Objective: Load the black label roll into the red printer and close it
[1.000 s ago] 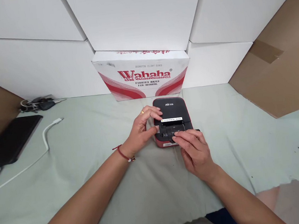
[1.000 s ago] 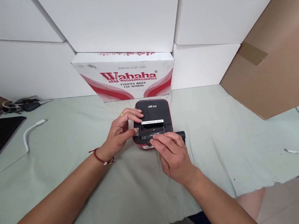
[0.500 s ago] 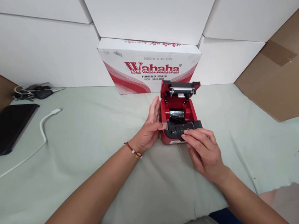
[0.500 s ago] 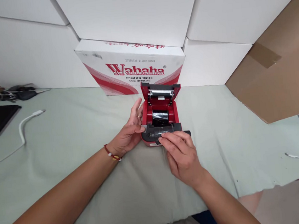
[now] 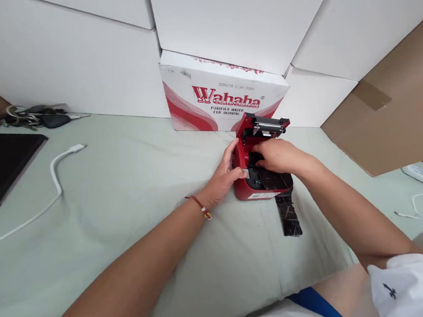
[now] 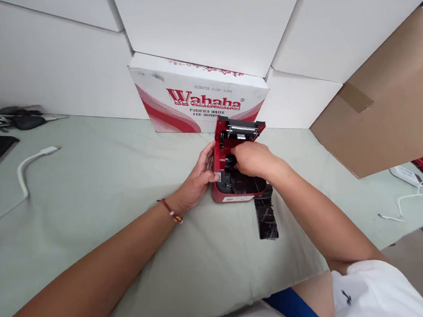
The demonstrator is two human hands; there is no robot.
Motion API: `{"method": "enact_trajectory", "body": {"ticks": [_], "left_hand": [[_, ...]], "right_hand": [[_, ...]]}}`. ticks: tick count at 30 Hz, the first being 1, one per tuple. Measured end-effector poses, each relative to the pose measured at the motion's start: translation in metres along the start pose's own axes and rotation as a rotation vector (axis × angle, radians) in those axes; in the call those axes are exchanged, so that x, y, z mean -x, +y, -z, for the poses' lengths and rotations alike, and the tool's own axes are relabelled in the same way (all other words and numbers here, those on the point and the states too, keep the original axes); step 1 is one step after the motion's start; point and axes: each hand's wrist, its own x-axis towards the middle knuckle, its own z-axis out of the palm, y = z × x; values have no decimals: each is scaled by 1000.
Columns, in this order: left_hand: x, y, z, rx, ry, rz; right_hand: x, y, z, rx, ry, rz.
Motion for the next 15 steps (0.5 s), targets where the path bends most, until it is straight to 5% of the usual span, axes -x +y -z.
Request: {"method": "enact_trajectory", "body": {"ticks": [3,7,10,15], "left_hand": [[-1,3,-2,47,7,28],[0,7,-4,81,16,44],[0,5,-3,66,13,31],[-1,1,-1,24,-7,-2]], "right_hand": [[-2,-13,1,73,-41,-30],[43,-1,19,-59,49,-41],[94,36,35,-273,102,-52],[133,109,19,-309,-108,-147]]}}
